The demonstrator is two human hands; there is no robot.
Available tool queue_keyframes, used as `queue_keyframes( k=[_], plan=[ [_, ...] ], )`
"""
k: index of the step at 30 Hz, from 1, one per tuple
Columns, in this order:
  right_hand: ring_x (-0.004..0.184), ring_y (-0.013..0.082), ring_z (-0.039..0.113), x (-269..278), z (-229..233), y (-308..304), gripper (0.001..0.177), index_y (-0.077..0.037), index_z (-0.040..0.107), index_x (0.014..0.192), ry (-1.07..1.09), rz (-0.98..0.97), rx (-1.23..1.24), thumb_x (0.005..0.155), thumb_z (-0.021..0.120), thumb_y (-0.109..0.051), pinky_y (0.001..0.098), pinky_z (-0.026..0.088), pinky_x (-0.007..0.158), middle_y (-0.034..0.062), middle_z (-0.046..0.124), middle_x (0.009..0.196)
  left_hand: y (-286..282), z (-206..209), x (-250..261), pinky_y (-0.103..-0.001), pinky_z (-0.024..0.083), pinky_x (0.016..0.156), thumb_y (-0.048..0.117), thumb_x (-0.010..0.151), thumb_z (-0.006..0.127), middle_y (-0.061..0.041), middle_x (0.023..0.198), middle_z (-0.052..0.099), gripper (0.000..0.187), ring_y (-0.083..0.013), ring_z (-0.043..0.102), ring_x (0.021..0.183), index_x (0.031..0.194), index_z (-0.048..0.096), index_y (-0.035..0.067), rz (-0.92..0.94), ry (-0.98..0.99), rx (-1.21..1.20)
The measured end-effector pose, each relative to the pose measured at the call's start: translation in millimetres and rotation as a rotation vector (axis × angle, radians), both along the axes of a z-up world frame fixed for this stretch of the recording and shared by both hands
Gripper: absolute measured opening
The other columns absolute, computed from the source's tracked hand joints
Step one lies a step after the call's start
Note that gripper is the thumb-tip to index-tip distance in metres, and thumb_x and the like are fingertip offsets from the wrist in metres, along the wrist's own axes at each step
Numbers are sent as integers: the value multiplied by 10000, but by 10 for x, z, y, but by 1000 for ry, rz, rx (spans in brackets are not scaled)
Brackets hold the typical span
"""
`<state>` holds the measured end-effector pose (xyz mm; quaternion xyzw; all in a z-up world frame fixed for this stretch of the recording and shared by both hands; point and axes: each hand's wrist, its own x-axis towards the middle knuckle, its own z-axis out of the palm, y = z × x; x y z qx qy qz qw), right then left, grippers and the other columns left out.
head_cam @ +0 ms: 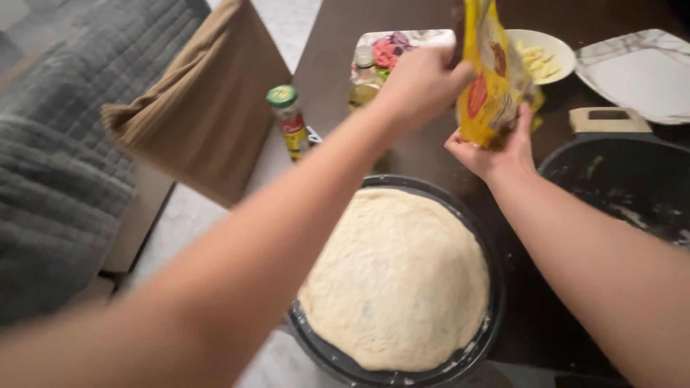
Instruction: The person flattens and stretches pizza dough in a round pan by hand, occasionally applying flour from a bag.
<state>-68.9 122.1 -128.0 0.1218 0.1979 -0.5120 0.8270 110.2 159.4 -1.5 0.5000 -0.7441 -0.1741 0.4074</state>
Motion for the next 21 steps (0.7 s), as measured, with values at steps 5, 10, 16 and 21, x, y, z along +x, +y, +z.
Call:
queue_keyframes(
  k=[5, 10, 16, 21],
  plan=[
    [1373, 283, 582, 21, 27, 354, 743, -191, 548, 1499, 42, -10, -424, 903, 611, -629, 492, 467, 1137, 67, 593, 1521, 1024, -731, 142, -399, 530, 846, 390, 1105, 483, -119, 917, 710, 483, -254, 646, 883, 967, 725, -4, 34, 718, 16],
    [1274, 229, 616, -150, -163, 120, 482, -135, 625, 1379, 45, -38, -427, 959, 738, -341, 425, 469, 1089, 57, 675, 1384, 1145, -1411, -164, -405, 349, 1141, 415, 1075, 198, -79, 1304, 677, 615, -236, 606, 1246, 1338, 635, 70, 170, 2119, 727],
    [1169, 235, 699, -148, -294, -4, 353, -60, 654, 1224, 148, -142, -423, 895, 773, -106, 437, 526, 1039, 73, 742, 1224, 653, -1424, -188, -430, 326, 1181, 347, 1039, 174, -118, 1505, 567, 618, -288, 490, 1428, 1432, 547, 49, 75, 2243, 748],
    [1175, 280, 716, 35, -177, 251, 406, -71, 624, 1269, 183, -131, -470, 879, 730, -40, 473, 581, 1067, 114, 731, 1235, 456, -1534, 136, -388, 295, 1195, 356, 1075, 165, -134, 1552, 492, 626, -311, 462, 1447, 1520, 445, 17, 59, 2096, 700]
  ],
)
